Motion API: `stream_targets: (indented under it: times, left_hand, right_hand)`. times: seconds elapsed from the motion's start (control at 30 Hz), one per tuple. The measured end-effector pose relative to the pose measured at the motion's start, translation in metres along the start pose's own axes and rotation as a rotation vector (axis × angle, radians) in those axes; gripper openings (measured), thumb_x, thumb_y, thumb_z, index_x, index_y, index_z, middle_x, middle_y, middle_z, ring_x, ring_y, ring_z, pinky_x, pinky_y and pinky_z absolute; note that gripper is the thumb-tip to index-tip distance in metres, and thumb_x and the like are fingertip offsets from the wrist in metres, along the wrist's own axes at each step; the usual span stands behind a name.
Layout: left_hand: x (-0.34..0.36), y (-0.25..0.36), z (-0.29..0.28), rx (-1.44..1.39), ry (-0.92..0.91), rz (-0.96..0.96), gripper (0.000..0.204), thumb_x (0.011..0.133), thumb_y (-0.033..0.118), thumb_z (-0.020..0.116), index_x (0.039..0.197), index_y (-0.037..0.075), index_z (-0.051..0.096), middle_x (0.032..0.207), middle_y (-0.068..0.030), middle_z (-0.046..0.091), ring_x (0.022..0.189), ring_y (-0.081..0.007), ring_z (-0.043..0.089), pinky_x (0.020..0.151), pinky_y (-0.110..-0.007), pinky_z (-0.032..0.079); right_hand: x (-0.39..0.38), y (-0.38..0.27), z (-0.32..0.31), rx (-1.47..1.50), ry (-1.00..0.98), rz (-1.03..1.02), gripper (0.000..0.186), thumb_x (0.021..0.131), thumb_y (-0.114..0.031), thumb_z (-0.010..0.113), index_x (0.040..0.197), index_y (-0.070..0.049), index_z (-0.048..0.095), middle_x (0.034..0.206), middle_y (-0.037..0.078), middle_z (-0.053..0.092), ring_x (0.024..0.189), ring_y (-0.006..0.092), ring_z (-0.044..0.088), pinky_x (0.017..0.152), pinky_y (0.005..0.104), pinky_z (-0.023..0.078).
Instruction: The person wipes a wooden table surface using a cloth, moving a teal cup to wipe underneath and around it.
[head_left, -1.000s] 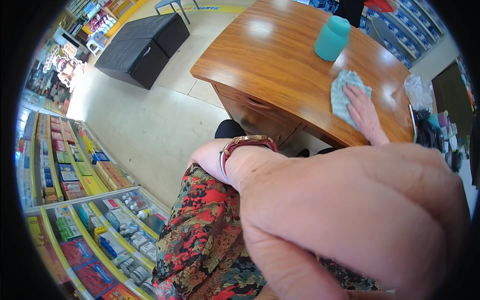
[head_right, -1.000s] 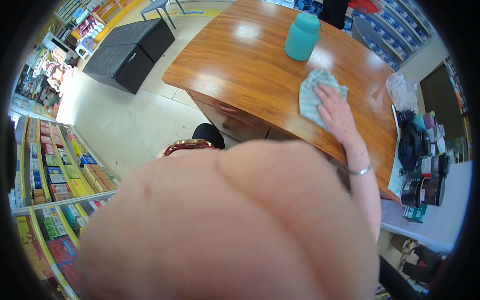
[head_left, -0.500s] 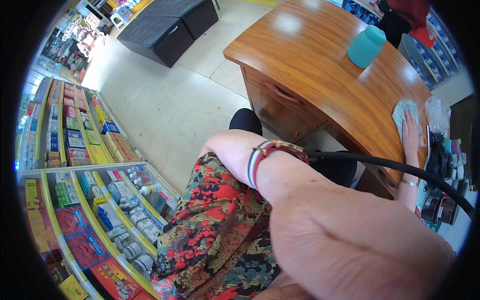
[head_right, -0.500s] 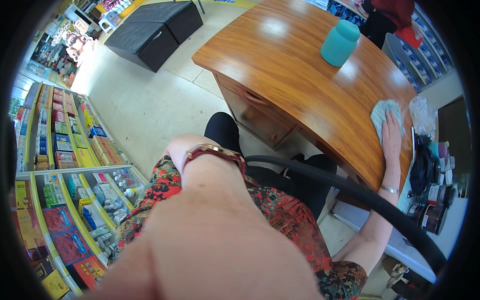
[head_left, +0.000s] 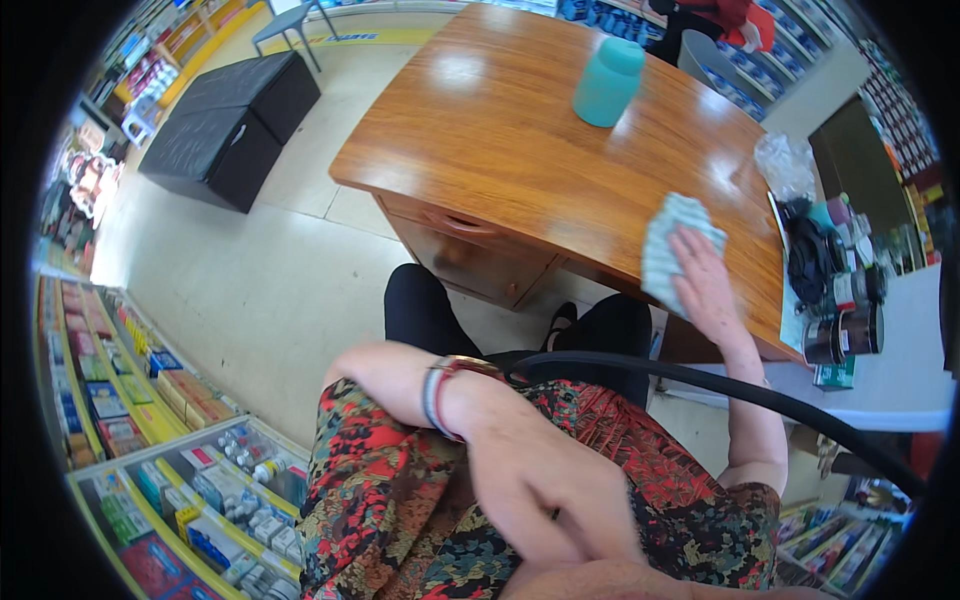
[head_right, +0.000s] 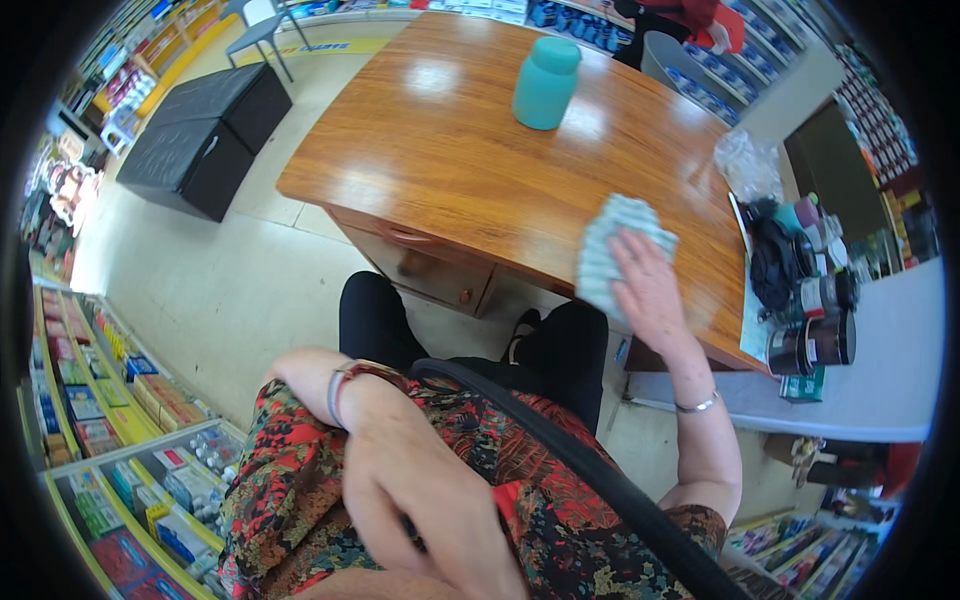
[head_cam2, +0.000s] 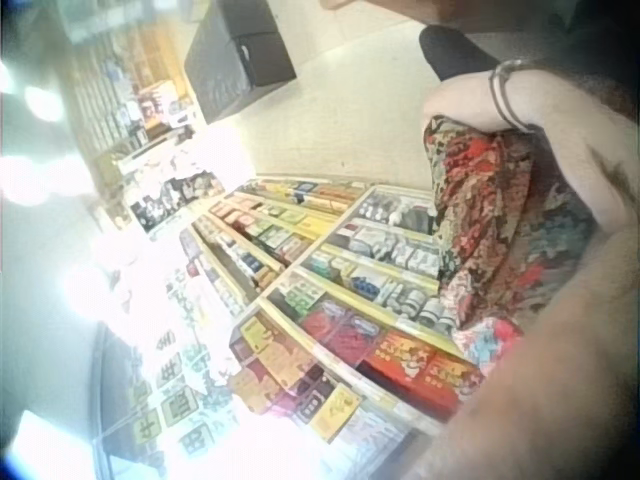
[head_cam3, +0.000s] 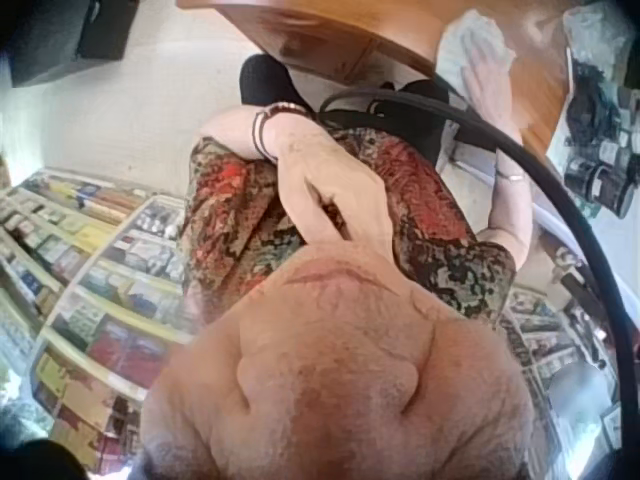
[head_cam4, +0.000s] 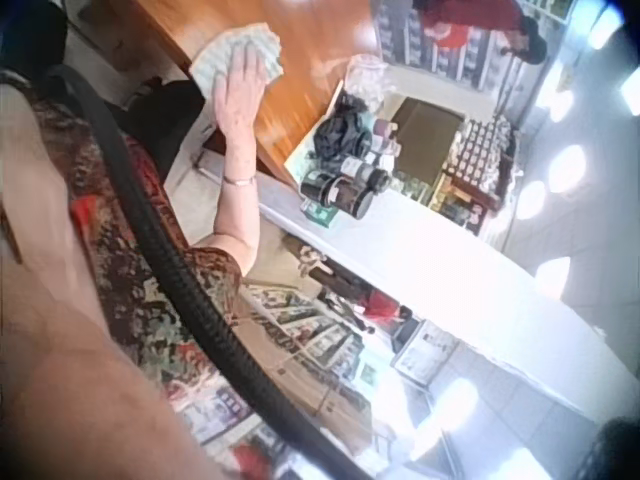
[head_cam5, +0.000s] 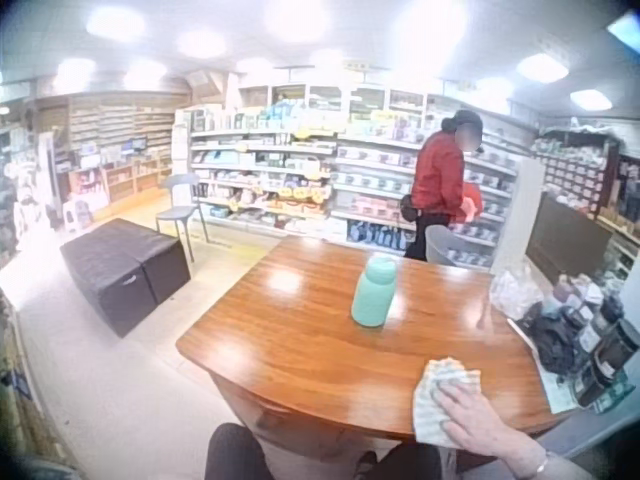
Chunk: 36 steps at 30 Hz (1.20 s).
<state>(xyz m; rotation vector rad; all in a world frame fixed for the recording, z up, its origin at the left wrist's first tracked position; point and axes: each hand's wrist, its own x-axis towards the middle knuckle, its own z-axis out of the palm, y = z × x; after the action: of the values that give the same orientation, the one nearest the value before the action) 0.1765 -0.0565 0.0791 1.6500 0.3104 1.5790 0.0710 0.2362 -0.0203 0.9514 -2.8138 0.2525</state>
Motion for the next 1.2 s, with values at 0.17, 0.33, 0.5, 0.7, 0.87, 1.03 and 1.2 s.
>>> stream_targets:
  times: [0.17,0.33,0.5,0.7,0.87,1.03,1.2]
  left_hand:
    - [-0.064,0.026,-0.02,0.189,0.127,0.107,0.039,0.094,0.021,0.055,0.115,-0.011,0.056,0.102,-0.0204,0.065,0.096,-0.0352,0.063,0.086,-0.041,0.048]
    - [-0.17,0.007,0.033,0.13,1.052,0.28,0.044,0.088,0.03,0.06,0.104,-0.01,0.06,0.091,-0.0225,0.067,0.073,-0.0294,0.069,0.081,-0.042,0.053]
    - [-0.23,0.002,0.088,0.498,1.511,0.066,0.043,0.092,0.028,0.056,0.117,-0.006,0.056,0.104,-0.0209,0.065,0.093,-0.0281,0.066,0.089,-0.039,0.049]
    - [-0.37,-0.12,0.057,1.333,2.011,-1.14,0.052,0.093,0.03,0.053,0.134,0.0,0.043,0.134,-0.02,0.048,0.122,-0.0318,0.048,0.102,-0.041,0.038]
    - [-0.376,-0.143,0.046,1.547,2.015,-1.312,0.063,0.089,0.029,0.056,0.138,-0.003,0.033,0.144,-0.0234,0.033,0.128,-0.0406,0.037,0.107,-0.044,0.033]
    - [-0.375,-0.139,0.048,1.482,1.999,-1.298,0.062,0.091,0.024,0.053,0.139,-0.005,0.029,0.144,-0.0255,0.031,0.128,-0.0421,0.036,0.107,-0.043,0.032]
    - [-0.375,-0.135,0.052,1.408,2.059,-1.172,0.06,0.089,0.021,0.056,0.138,-0.005,0.032,0.143,-0.0262,0.033,0.131,-0.0405,0.034,0.109,-0.042,0.031]
  right_hand:
    - [0.061,-0.054,0.012,0.083,-0.089,-0.232,0.051,0.088,-0.023,0.053,0.136,-0.009,0.043,0.143,0.012,0.038,0.134,0.0334,0.031,0.111,0.0447,0.025]
    - [0.14,-0.09,0.038,0.155,-0.067,-0.466,0.049,0.089,-0.025,0.052,0.134,-0.009,0.045,0.142,0.012,0.04,0.132,0.0329,0.033,0.109,0.0443,0.028]
    - [0.237,-0.088,0.089,0.063,0.099,-0.604,0.045,0.093,-0.028,0.046,0.133,-0.007,0.047,0.139,0.014,0.045,0.13,0.0335,0.037,0.109,0.0419,0.03]
    - [0.377,-0.051,0.13,-0.017,0.044,-0.254,0.05,0.098,-0.039,0.033,0.139,-0.012,0.042,0.148,0.01,0.036,0.135,0.03,0.033,0.112,0.0406,0.025]
    - [0.436,-0.107,0.147,-0.069,-0.013,-0.063,0.051,0.097,-0.042,0.031,0.141,-0.019,0.041,0.151,0.004,0.031,0.137,0.0282,0.031,0.114,0.0398,0.023]
    - [0.411,-0.205,0.144,-0.052,-0.021,-0.48,0.046,0.098,-0.034,0.03,0.138,-0.019,0.044,0.144,0.007,0.042,0.132,0.0271,0.038,0.112,0.0394,0.028]
    - [0.328,-0.212,0.123,0.061,0.058,-0.82,0.041,0.094,-0.028,0.042,0.132,-0.018,0.05,0.138,0.008,0.047,0.13,0.0289,0.038,0.11,0.0427,0.03]
